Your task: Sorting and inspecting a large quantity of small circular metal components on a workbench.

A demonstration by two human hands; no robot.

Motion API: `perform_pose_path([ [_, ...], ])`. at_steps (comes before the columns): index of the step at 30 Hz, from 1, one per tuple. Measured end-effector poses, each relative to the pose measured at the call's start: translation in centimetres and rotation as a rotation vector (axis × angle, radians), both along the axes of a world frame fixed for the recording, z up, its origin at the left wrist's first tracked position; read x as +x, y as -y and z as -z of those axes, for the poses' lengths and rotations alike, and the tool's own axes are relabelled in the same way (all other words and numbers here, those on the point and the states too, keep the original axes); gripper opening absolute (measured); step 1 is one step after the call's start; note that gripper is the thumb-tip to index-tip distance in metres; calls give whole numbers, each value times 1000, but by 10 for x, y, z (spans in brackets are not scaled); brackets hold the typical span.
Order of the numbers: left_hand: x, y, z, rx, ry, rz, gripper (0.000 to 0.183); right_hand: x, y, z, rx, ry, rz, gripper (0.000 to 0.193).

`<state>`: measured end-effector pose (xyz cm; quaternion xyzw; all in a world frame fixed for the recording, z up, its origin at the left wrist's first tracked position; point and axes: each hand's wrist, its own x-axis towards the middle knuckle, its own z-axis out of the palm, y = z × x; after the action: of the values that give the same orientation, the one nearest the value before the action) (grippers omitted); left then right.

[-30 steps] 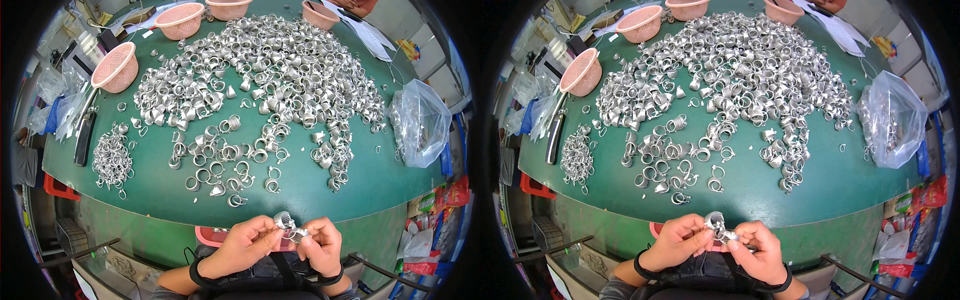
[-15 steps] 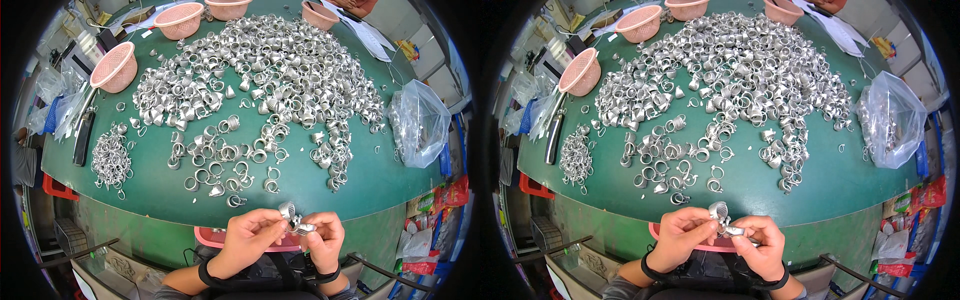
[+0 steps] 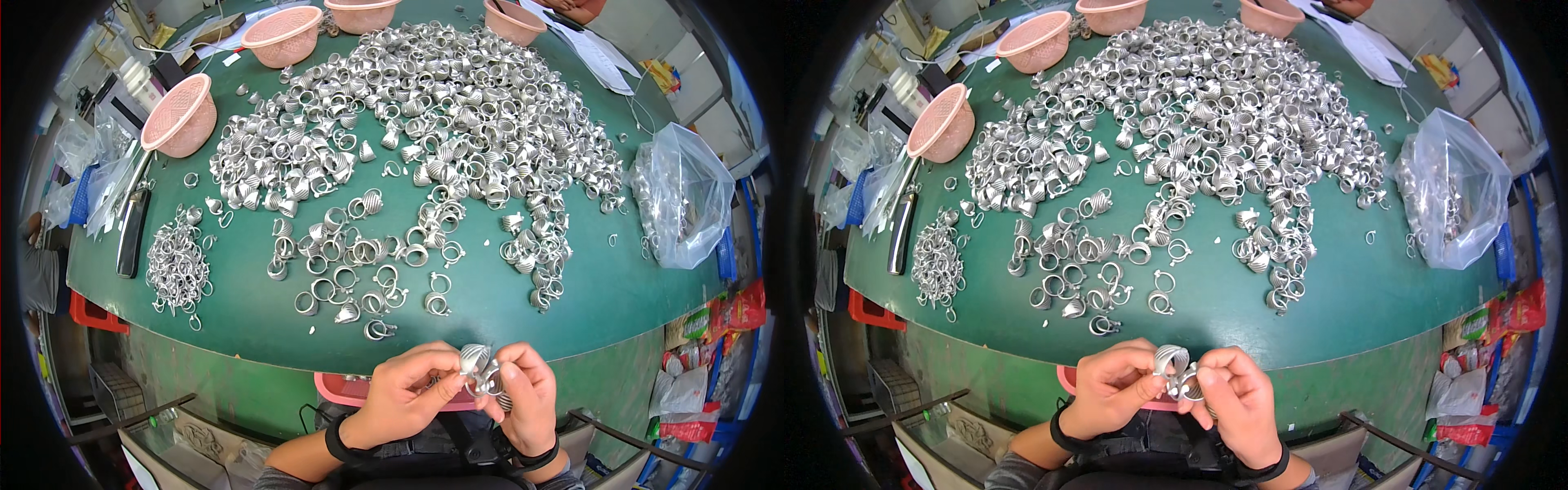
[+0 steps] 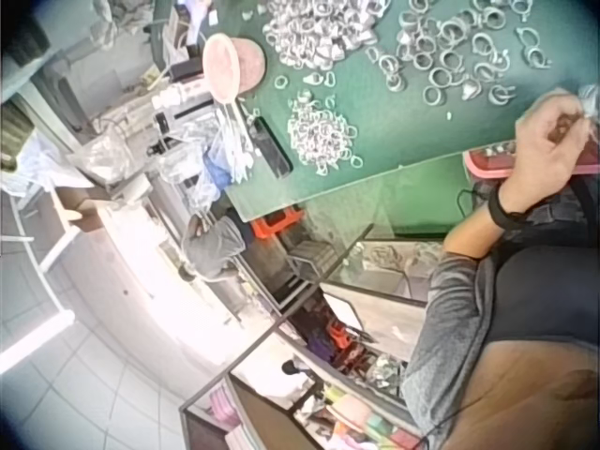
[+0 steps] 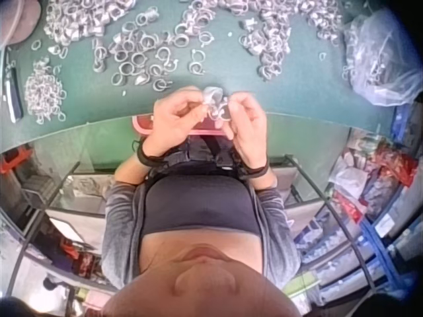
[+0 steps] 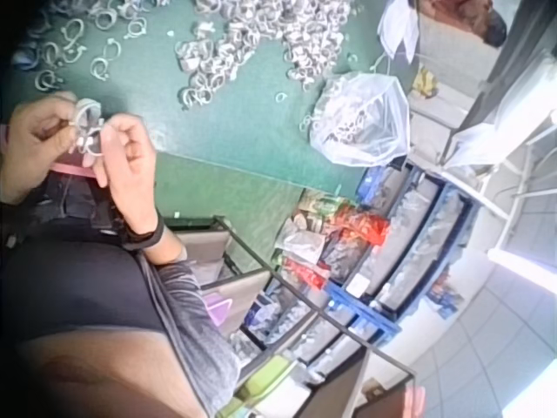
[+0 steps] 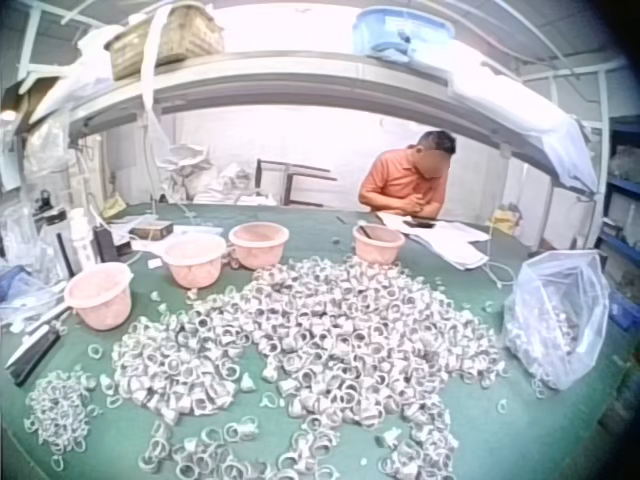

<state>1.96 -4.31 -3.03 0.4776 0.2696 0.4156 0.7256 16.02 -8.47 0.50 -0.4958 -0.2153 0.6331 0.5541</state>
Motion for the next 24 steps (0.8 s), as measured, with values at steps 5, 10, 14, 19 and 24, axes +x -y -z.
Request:
perform_pose_path([
  [5,1,2,7,67,49,-57,13,6,0,7,3,-205,12,16],
  [10,-6,-1,3,-168,177,61,16,19,-5,6,231,-210,29,22],
  [14,-8,1,-3,-205,125,103,13,20,-8,14,187,-58,-46,8],
  [19,-14,-7,-7,44,-142,298,12,17,-10,8,-86,59,-311,28],
  [24,-12,-8,-16,22,-301,199,14,18,-8,12,-59,156,-485,21],
])
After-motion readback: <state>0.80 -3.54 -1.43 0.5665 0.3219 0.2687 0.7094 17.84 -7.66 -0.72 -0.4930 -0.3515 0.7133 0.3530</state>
